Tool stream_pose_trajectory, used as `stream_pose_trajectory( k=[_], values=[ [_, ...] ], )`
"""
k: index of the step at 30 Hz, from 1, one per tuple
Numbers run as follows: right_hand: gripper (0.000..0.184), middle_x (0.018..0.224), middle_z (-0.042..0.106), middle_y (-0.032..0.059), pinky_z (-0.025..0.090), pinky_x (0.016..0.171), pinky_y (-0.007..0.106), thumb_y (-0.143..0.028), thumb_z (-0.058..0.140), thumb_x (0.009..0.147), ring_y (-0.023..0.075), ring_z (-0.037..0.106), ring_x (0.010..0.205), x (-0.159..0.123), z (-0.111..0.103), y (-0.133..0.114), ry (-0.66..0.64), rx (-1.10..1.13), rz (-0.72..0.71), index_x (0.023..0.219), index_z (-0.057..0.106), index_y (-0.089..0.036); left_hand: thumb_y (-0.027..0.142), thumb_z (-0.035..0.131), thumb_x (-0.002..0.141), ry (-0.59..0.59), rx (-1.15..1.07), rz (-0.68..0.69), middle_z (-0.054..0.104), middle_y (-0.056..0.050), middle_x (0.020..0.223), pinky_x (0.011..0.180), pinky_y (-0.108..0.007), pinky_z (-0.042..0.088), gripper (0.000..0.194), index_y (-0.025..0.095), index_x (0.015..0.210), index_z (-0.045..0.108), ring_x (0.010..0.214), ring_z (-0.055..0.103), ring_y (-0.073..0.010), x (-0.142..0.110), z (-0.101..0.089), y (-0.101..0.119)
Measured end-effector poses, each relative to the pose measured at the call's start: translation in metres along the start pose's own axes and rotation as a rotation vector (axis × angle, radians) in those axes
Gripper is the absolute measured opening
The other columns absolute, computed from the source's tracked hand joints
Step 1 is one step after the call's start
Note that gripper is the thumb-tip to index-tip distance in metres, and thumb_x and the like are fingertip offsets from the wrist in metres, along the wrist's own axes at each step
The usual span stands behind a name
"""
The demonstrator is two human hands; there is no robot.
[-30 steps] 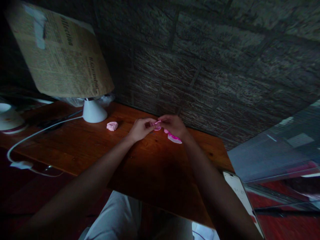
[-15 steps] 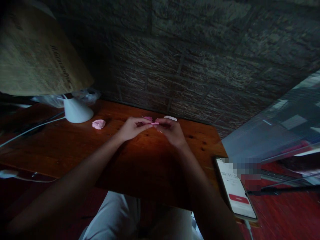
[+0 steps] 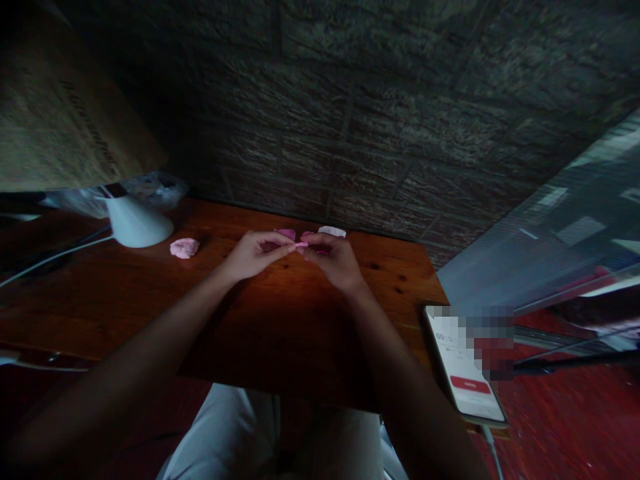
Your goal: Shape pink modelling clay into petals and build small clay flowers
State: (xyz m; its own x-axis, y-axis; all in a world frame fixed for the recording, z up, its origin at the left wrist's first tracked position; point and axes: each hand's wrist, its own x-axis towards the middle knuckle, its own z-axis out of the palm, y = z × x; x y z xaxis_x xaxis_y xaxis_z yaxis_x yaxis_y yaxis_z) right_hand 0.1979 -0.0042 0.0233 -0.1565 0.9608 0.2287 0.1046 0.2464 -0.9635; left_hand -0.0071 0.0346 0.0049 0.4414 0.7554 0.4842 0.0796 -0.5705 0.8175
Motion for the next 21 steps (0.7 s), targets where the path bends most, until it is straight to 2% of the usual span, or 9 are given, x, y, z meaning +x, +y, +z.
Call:
stream_pose_trajectory(
  k=[5,9,15,21],
  values=[
    [0.034,0.113,0.079,0.0057,0.053,0.106,0.042,-0.049,0.087,0.072,0.023,0.072,0.112,-0.002,0.0027,-0.0021,0.006,-0.03,-0.027,0.094,0.079,-0.025,0.04,0.063,0.095,-0.08,-0.072,-0.146,0.078,-0.007,0.094,0.067,-0.025,0.059,0.028,0.017,0.094,0.079,0.082,0.073,-0.0156,0.0015,-0.0016,0.0019],
    [0.033,0.114,0.079,0.0063,0.053,0.106,0.042,-0.048,0.086,0.074,0.0225,0.072,0.11,-0.0026,0.0032,-0.0014,0.003,-0.038,-0.053,0.096,0.079,-0.025,0.038,0.061,0.096,-0.111,-0.091,-0.181,0.078,-0.008,0.097,0.069,-0.026,0.06,0.027,0.017,0.097,0.078,0.085,0.073,-0.0156,0.0015,-0.0038,0.0047],
    [0.027,0.11,0.08,0.0052,0.054,0.105,0.041,-0.046,0.086,0.074,0.022,0.073,0.109,-0.003,0.0037,-0.0024,0.008,-0.032,-0.08,0.092,0.079,-0.026,0.036,0.065,0.093,-0.093,-0.161,-0.185,0.077,-0.008,0.094,0.066,-0.025,0.057,0.024,0.017,0.096,0.079,0.08,0.07,-0.0144,0.0016,-0.0014,0.0043],
    [0.027,0.107,0.081,0.0043,0.056,0.101,0.042,-0.044,0.089,0.071,0.0226,0.074,0.103,-0.0018,0.0051,-0.0007,0.028,0.014,-0.11,0.089,0.081,-0.026,0.045,0.074,0.087,-0.039,-0.277,-0.227,0.078,-0.01,0.094,0.063,-0.024,0.055,0.032,0.014,0.095,0.081,0.079,0.069,-0.0153,0.0018,0.0015,0.0044]
  ],
)
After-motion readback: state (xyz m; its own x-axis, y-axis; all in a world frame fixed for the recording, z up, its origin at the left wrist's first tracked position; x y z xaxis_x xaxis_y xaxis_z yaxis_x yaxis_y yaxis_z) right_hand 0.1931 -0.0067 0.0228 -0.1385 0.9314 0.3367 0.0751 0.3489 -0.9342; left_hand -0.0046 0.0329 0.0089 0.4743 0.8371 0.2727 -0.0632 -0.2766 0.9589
